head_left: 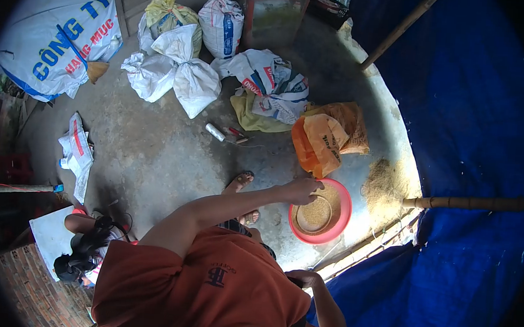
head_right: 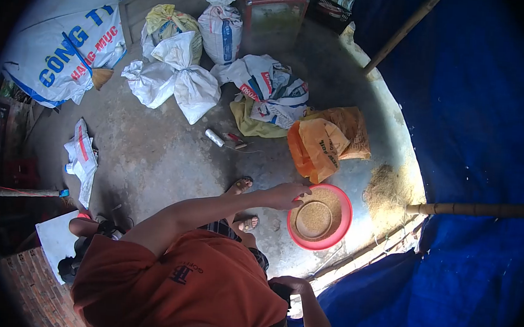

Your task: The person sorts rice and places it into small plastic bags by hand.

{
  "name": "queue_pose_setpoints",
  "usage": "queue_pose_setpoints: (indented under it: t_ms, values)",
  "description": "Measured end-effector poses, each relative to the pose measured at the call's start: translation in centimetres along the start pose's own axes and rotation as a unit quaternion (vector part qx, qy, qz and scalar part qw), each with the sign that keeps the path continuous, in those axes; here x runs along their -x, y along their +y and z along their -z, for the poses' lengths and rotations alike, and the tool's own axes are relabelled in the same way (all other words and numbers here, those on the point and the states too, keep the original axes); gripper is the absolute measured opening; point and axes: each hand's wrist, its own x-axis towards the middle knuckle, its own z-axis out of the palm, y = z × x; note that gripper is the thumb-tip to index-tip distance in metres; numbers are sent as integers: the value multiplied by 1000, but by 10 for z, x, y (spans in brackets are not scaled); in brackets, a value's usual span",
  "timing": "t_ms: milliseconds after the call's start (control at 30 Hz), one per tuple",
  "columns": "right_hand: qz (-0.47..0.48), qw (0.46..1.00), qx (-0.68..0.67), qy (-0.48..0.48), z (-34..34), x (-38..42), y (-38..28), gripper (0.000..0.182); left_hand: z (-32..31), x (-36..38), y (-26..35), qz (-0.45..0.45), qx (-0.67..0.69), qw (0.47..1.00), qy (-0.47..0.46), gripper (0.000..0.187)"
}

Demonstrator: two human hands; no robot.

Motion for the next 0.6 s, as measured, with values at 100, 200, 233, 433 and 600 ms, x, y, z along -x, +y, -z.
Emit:
queue_pose_setpoints:
  t_ms: [100,200,233,433,600]
  values:
    - [-2,998,59,26,-6,12,-17,27,12,10,17,-9,13,999,40,35]
    - [-22,979,186,84,-20,26,-39,33,18,22,29,11,-5,1000,-12,34]
    - [-39,963,250,92,-16,20,-43,32,19,24,28,-20,-38,999,2,34]
    - [2,935,343,84,-15,18,-57,32,42,50,51,15,-88,996,-1,39]
    - [-25,761,632,142,-71,50,-94,35,59,71,63,49,-105,993,6,43]
